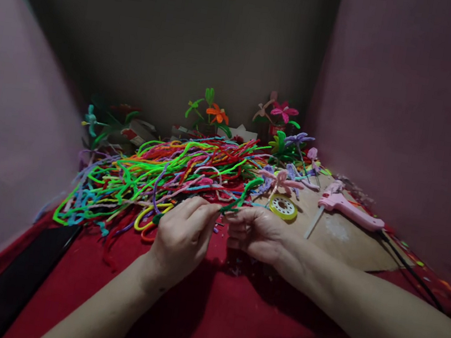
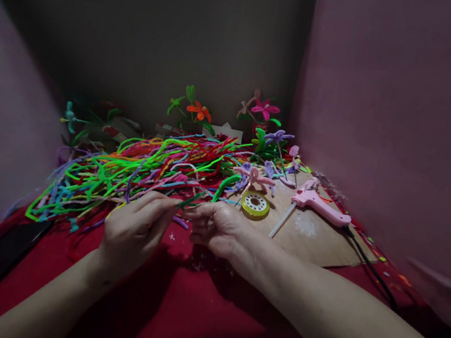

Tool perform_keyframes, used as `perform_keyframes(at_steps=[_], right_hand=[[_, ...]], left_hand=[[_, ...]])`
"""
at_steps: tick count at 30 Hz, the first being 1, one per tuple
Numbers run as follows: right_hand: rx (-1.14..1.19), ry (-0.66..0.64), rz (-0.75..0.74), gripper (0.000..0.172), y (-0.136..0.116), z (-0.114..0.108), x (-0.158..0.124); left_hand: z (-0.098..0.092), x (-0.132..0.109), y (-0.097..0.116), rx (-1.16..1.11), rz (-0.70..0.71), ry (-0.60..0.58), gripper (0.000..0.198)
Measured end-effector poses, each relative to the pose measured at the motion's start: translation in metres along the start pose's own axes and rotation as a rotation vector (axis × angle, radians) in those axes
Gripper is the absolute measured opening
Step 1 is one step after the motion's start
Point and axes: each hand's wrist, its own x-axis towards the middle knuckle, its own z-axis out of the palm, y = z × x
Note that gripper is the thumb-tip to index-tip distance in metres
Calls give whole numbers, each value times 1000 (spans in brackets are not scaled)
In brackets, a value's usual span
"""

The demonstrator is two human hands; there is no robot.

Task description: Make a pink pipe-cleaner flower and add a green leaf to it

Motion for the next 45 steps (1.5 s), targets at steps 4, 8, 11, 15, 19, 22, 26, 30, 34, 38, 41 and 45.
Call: perform_keyframes(at_steps=[4,8,11,15,19,22,26,30,34,38,41,45], right_hand=[[-80,40,-236,26,7,0,2],[-561,149,-417,21,6,0,-3],[-1097,336,-892,10,3,2,-11],[-1708,313,-1360,26,4,4,-16],[-2104,179,-1245,18,8,-1,-13],[-2143,108,-1184,21,10,-4,-11],[-1964,94,-970,21,7,-2,-12],[-1530,46,-664,26,1,0,-12],[-1129,20,-523,24,-2,0,-11],[-937,145,-695,26,0,3,-16],[-882,183,-771,27,3,4,-19],[-885,150,-740,25,7,5,-19]], left_hand=[[4,2,-4,134,3,-77,18],[6,1,-12,164,-30,-207,22],[6,0,-17,82,-103,-256,20],[1,3,-15,-57,-109,-370,20],[-6,6,-10,-154,-87,-424,21],[-8,6,-10,-115,-65,-458,24],[-5,5,-13,81,90,-446,27],[-3,6,-14,157,229,-427,29],[-10,9,-11,129,253,-346,22],[-23,12,-3,89,-74,79,11],[-19,13,-1,-307,-551,18,14],[-2,13,-2,-1013,-954,-194,24]])
